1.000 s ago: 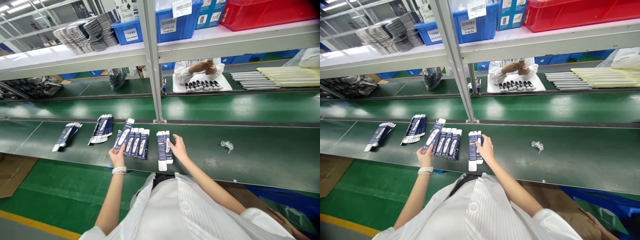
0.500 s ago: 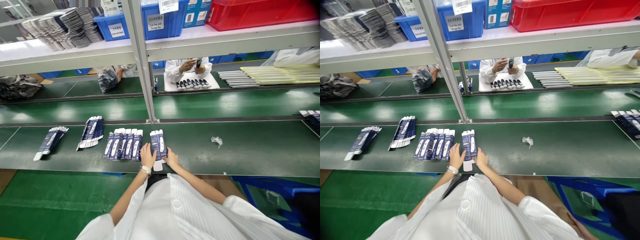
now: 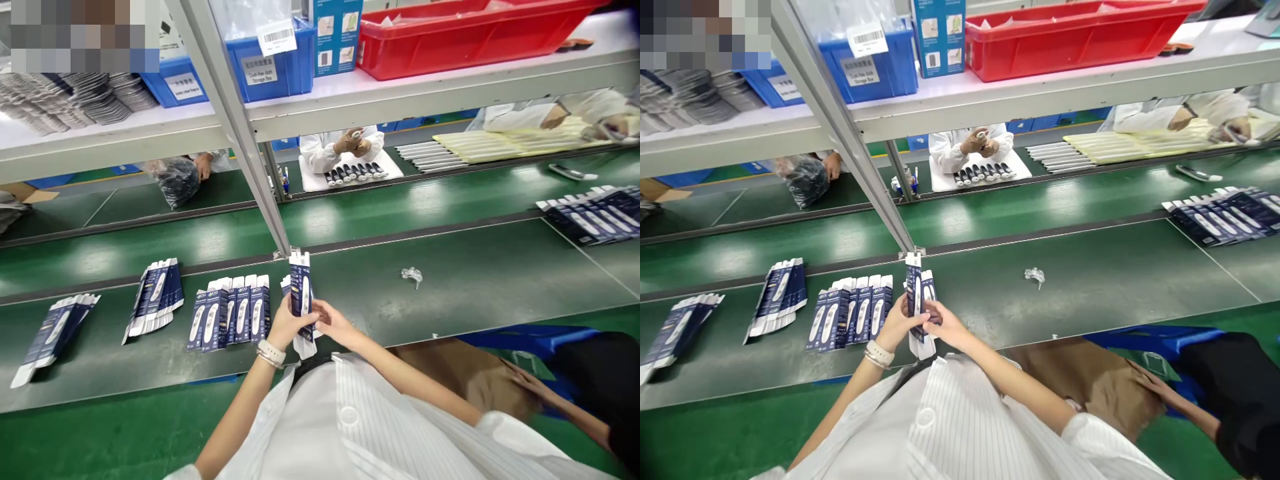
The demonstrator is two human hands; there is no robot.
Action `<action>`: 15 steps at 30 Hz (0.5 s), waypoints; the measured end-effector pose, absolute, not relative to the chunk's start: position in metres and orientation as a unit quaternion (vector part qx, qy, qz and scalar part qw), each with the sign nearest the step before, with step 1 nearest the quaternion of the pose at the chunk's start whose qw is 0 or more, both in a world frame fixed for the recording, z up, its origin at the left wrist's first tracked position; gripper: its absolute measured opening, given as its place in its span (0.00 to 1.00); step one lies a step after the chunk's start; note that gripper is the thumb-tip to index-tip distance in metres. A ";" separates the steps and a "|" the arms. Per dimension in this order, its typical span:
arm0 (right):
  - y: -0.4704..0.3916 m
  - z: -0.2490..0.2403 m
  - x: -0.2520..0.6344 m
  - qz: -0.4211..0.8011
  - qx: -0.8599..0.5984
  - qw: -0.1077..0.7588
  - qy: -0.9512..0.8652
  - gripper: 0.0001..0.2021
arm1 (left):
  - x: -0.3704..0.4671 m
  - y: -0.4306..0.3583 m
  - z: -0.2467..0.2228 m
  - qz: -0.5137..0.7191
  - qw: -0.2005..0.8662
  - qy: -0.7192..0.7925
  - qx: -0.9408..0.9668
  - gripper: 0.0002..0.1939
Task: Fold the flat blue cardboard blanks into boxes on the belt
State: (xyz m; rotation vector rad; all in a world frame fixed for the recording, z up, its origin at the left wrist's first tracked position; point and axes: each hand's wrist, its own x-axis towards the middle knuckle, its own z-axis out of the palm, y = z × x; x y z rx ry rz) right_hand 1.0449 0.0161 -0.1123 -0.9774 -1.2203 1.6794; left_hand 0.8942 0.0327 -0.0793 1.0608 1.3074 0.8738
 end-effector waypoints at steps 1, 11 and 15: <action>0.022 -0.104 1.048 0.696 -0.348 0.438 -0.451 0.32 | 0.893 0.031 -0.072 0.365 0.591 0.536 0.480 0.39; 0.052 -0.066 1.042 0.670 -0.442 0.491 -0.338 0.19 | 0.888 0.030 -0.061 0.293 0.586 0.543 0.526 0.16; 0.052 -0.071 1.038 0.604 -0.509 0.501 -0.354 0.22 | 0.890 0.029 -0.056 0.296 0.571 0.536 0.547 0.20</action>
